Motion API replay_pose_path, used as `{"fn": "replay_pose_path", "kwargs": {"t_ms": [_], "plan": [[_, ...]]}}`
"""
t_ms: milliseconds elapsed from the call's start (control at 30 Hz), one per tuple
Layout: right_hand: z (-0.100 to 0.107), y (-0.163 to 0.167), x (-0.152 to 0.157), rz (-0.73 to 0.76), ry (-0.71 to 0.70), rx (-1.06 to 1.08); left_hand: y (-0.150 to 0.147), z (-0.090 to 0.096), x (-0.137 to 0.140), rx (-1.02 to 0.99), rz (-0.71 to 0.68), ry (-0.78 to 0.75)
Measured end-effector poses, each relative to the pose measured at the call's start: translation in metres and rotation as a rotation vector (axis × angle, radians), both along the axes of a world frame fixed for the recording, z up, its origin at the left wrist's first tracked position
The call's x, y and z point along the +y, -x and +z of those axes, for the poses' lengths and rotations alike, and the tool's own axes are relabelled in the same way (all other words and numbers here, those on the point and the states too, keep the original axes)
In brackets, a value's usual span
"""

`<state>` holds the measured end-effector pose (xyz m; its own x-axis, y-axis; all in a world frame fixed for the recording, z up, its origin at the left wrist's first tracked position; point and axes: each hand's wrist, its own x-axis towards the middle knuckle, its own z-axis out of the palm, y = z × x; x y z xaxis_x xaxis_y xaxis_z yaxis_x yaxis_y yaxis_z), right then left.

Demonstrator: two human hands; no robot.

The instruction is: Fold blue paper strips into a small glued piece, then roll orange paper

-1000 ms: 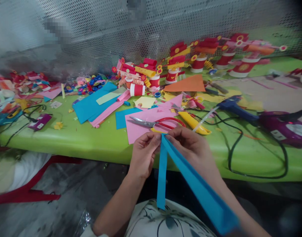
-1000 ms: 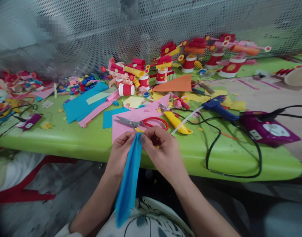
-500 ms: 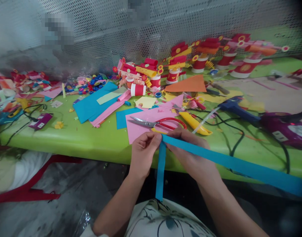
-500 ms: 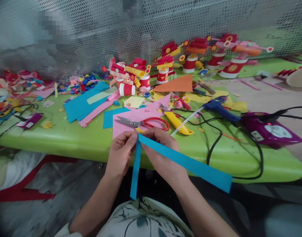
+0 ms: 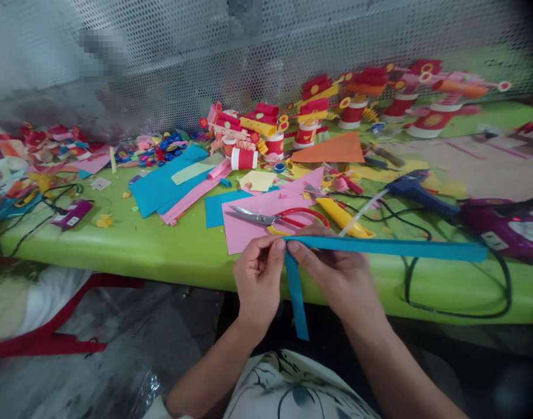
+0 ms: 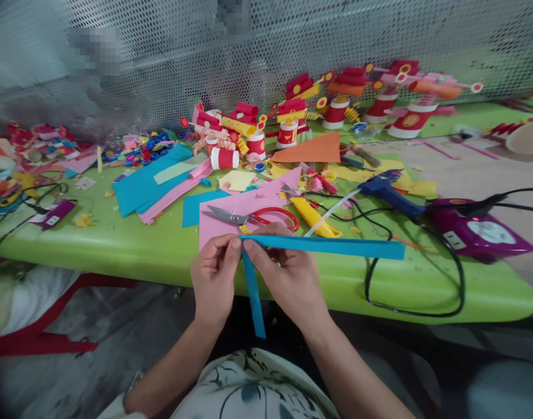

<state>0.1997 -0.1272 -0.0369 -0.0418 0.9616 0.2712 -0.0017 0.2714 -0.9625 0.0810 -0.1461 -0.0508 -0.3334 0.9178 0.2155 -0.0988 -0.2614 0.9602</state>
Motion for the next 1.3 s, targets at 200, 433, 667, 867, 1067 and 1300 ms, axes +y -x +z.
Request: {"fn": "replay_pose_path", "kwargs": {"t_ms": [200,433,667,867,1067,1300], "plan": [[0.007,-0.003,0.0,0.035,-0.005,-0.038,0.007,0.005,0.005,-0.158,-0.161,0.013],[0.003,-0.002,0.001,0.079,0.078,0.087,0.01,0.011,0.007,-0.158,-0.108,0.032],[0.006,-0.002,0.001,0.079,0.129,0.083,0.002,0.01,0.0,-0.14,0.015,0.031],[0.011,-0.011,0.006,0.091,0.161,-0.074,0.029,0.02,0.013,0.031,-0.339,0.095],[0.017,-0.015,0.013,0.161,0.063,-0.365,0.062,0.044,0.023,0.521,-0.501,-0.05],[0.039,-0.039,0.016,0.008,-0.028,-0.213,0.058,0.028,0.022,0.08,-0.281,0.078]]}}
